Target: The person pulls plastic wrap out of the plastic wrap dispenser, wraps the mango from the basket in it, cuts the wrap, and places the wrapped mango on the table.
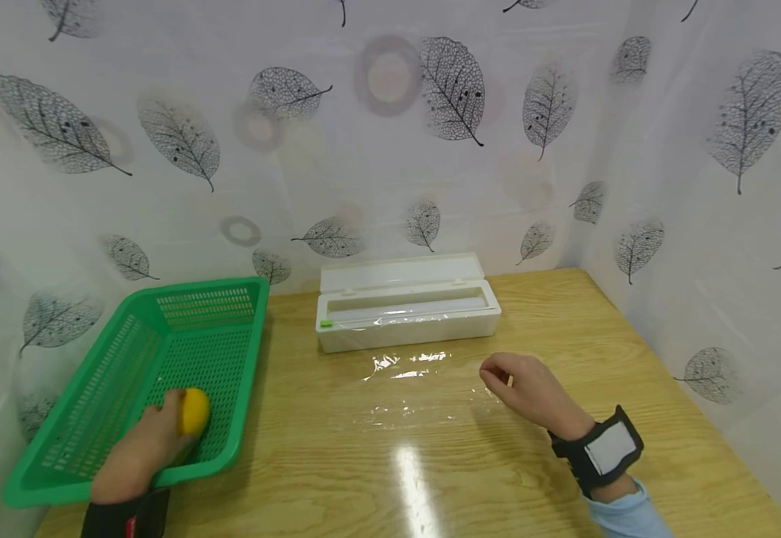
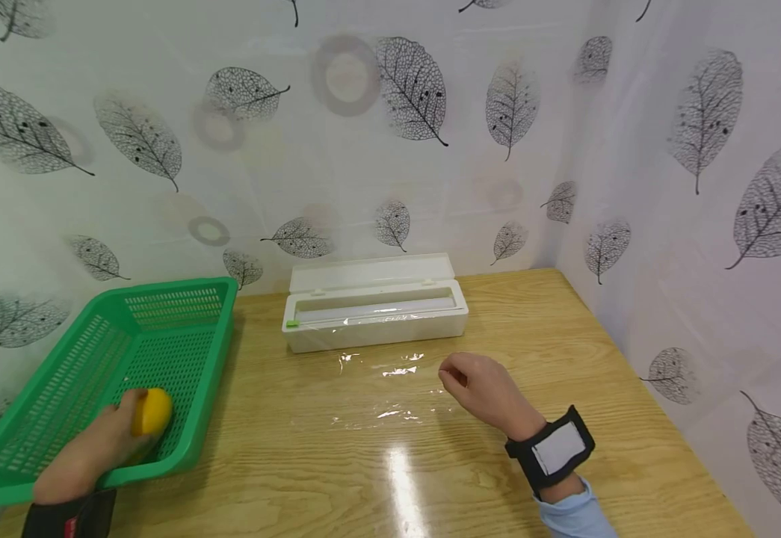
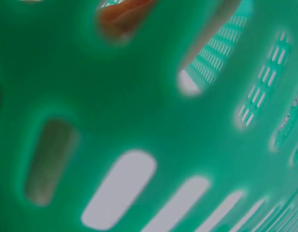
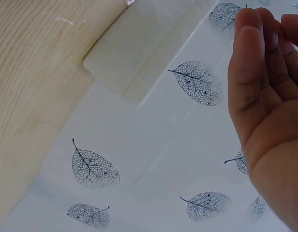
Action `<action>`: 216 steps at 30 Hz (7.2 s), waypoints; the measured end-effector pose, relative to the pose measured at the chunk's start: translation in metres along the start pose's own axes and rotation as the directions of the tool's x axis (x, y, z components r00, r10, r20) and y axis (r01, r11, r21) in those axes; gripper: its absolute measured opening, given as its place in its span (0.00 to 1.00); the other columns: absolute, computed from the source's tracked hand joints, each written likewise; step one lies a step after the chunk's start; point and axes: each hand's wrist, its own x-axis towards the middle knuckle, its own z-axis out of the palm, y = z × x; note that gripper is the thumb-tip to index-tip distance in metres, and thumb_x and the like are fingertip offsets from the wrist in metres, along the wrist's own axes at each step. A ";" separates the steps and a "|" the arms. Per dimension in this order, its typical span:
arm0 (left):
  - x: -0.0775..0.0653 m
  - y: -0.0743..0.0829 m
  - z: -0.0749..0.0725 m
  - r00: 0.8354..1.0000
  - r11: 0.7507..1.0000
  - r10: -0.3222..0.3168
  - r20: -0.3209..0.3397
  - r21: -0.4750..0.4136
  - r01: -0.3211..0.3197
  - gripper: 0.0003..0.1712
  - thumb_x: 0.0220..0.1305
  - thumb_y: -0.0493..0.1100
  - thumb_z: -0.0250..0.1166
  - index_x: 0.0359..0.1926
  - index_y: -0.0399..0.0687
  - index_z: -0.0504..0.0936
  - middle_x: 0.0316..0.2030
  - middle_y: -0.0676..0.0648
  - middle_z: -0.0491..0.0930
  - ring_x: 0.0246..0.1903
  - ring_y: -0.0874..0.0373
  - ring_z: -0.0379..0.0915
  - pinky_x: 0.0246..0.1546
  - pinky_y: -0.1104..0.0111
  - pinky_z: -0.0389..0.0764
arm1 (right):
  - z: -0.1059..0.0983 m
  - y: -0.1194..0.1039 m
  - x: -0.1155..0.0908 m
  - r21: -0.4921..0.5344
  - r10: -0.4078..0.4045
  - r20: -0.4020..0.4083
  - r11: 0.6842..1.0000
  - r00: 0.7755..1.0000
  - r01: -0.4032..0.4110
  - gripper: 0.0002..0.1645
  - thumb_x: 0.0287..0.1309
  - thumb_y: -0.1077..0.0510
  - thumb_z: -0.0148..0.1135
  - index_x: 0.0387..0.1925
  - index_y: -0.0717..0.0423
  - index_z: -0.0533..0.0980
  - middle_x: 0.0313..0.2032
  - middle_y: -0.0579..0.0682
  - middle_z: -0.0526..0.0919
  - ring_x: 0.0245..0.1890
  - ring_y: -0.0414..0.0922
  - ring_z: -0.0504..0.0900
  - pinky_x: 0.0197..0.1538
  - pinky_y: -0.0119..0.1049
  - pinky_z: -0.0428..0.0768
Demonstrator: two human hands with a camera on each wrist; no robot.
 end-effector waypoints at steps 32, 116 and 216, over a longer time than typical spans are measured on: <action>-0.027 0.037 -0.028 0.949 0.997 0.030 -0.315 -0.053 -0.049 0.52 0.63 0.49 0.64 0.75 0.35 0.43 0.51 0.17 0.59 0.31 0.37 0.71 0.22 0.55 0.73 | -0.005 -0.001 0.002 -0.017 0.031 -0.003 0.999 1.000 -0.031 0.04 0.59 0.66 0.66 0.32 0.53 0.81 0.26 0.36 0.79 0.27 0.29 0.74 0.30 0.30 0.77; -0.004 0.234 0.101 0.390 0.594 0.790 -0.473 0.435 -0.677 0.42 0.50 0.38 0.76 0.66 0.51 0.68 0.57 0.37 0.73 0.52 0.45 0.75 0.33 0.67 0.84 | -0.009 -0.001 0.001 -0.017 0.021 -0.022 1.000 1.000 -0.021 0.04 0.60 0.65 0.66 0.33 0.54 0.82 0.25 0.36 0.79 0.25 0.29 0.73 0.29 0.30 0.77; 0.030 0.179 0.079 0.547 0.792 0.606 -0.578 0.374 -0.482 0.21 0.52 0.35 0.73 0.47 0.36 0.79 0.42 0.36 0.78 0.34 0.41 0.77 0.25 0.55 0.80 | 0.001 -0.002 0.006 -0.008 -0.016 0.000 1.000 1.000 0.016 0.04 0.59 0.64 0.67 0.32 0.53 0.82 0.26 0.35 0.79 0.26 0.29 0.73 0.30 0.29 0.77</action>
